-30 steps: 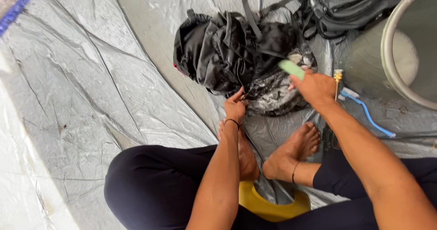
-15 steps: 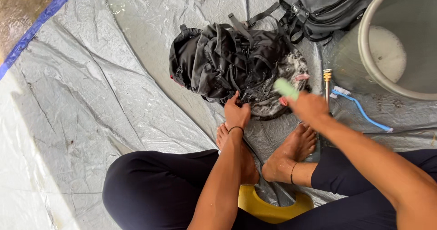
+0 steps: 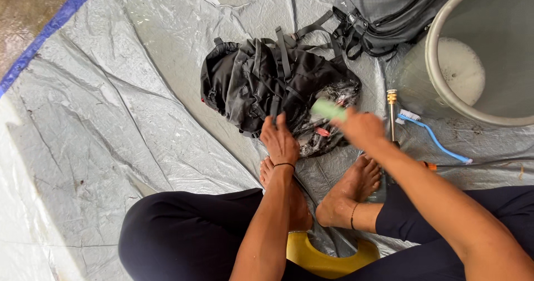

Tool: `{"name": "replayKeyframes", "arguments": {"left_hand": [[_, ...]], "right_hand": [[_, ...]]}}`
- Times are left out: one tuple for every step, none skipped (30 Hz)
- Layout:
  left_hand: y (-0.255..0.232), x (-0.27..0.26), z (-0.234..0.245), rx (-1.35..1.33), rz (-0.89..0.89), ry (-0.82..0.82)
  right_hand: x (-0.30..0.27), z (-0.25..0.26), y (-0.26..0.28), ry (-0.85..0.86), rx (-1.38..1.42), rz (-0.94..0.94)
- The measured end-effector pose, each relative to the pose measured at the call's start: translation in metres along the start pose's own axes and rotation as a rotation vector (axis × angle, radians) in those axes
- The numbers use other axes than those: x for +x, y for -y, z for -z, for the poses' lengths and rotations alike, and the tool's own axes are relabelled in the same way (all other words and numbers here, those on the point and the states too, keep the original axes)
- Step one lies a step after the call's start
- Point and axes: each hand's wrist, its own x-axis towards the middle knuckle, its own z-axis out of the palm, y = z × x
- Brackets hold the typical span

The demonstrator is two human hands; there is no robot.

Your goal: The person cleans a backpack by applying soap and scrubbing the surface with a small brush by hand, occasionally dipping the brush into a bucket of water.

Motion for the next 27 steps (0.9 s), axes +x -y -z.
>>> {"name": "replayKeyframes", "arguments": {"left_hand": [[-0.011,-0.001,0.006,-0.004,0.001,0.006],[-0.020,-0.003,0.014,0.130,-0.082,0.107],[-0.028,-0.004,0.021,0.264,-0.166,0.208],[-0.025,-0.009,0.018,0.260,-0.161,0.219],[-0.022,-0.013,0.016,0.314,-0.135,0.263],[-0.020,-0.005,0.013,0.366,-0.103,0.285],[-0.022,0.000,0.012,0.361,-0.094,0.275],[-0.023,-0.001,0.014,0.332,-0.080,0.263],[-0.025,-0.003,0.015,0.303,-0.066,0.250],[-0.022,-0.007,0.008,0.297,-0.072,0.243],[-0.019,-0.012,0.001,0.317,-0.087,0.193],[-0.012,-0.021,-0.004,0.340,-0.093,0.145],[-0.012,-0.011,-0.008,0.337,-0.091,0.139],[-0.008,-0.014,-0.011,0.327,-0.135,0.148],[-0.004,-0.018,-0.013,0.316,-0.179,0.156],[-0.009,-0.015,-0.010,0.318,-0.174,0.163],[-0.013,-0.013,-0.005,0.282,-0.174,0.161],[-0.021,-0.004,-0.002,0.243,-0.175,0.151],[-0.017,-0.012,0.001,0.241,-0.172,0.150],[-0.017,-0.010,0.002,0.221,-0.136,0.158],[-0.017,-0.007,0.001,0.200,-0.100,0.166],[-0.013,-0.005,0.000,0.205,-0.091,0.169],[-0.010,-0.004,-0.003,0.183,-0.070,0.187],[-0.006,-0.014,-0.004,0.164,-0.054,0.230],[-0.008,-0.012,0.000,0.172,-0.051,0.257],[-0.015,-0.003,0.003,0.083,0.005,0.261],[-0.023,0.006,0.006,-0.005,0.062,0.263]], "right_hand": [[0.000,-0.006,0.007,0.006,-0.003,-0.003],[-0.002,-0.013,0.015,-0.008,-0.007,0.136],[-0.004,-0.020,0.024,-0.022,-0.008,0.274],[0.006,-0.018,0.015,-0.010,-0.009,0.276],[0.016,-0.015,0.007,0.050,0.082,-0.049],[0.040,-0.008,-0.002,0.085,0.166,-0.366],[0.045,-0.006,0.010,0.076,0.160,-0.356],[0.041,-0.008,0.025,0.100,0.257,-0.408],[0.038,-0.010,0.038,0.124,0.354,-0.460],[0.025,-0.014,0.051,0.115,0.351,-0.464],[0.013,-0.019,0.064,0.114,0.328,-0.245],[-0.002,-0.025,0.080,0.116,0.302,-0.019],[0.022,-0.016,0.067,0.112,0.297,-0.016],[0.034,-0.013,0.057,-0.039,0.134,0.031],[0.046,-0.011,0.046,-0.190,-0.030,0.079],[0.053,-0.007,0.047,-0.183,-0.027,0.083],[0.060,-0.002,0.048,-0.119,0.061,-0.014],[0.072,0.007,0.047,-0.062,0.143,-0.114],[0.056,-0.004,0.065,-0.063,0.140,-0.111],[0.051,-0.012,0.079,-0.106,0.167,-0.049],[0.046,-0.021,0.094,-0.149,0.192,0.013],[0.054,-0.009,0.082,-0.143,0.196,0.021],[0.063,0.000,0.069,-0.203,0.052,0.067],[0.059,0.004,0.056,-0.241,-0.083,0.103],[0.058,0.002,0.053,-0.214,-0.072,0.100],[0.063,0.004,0.045,-0.109,0.029,-0.016],[0.067,0.007,0.038,-0.004,0.128,-0.134]]}}
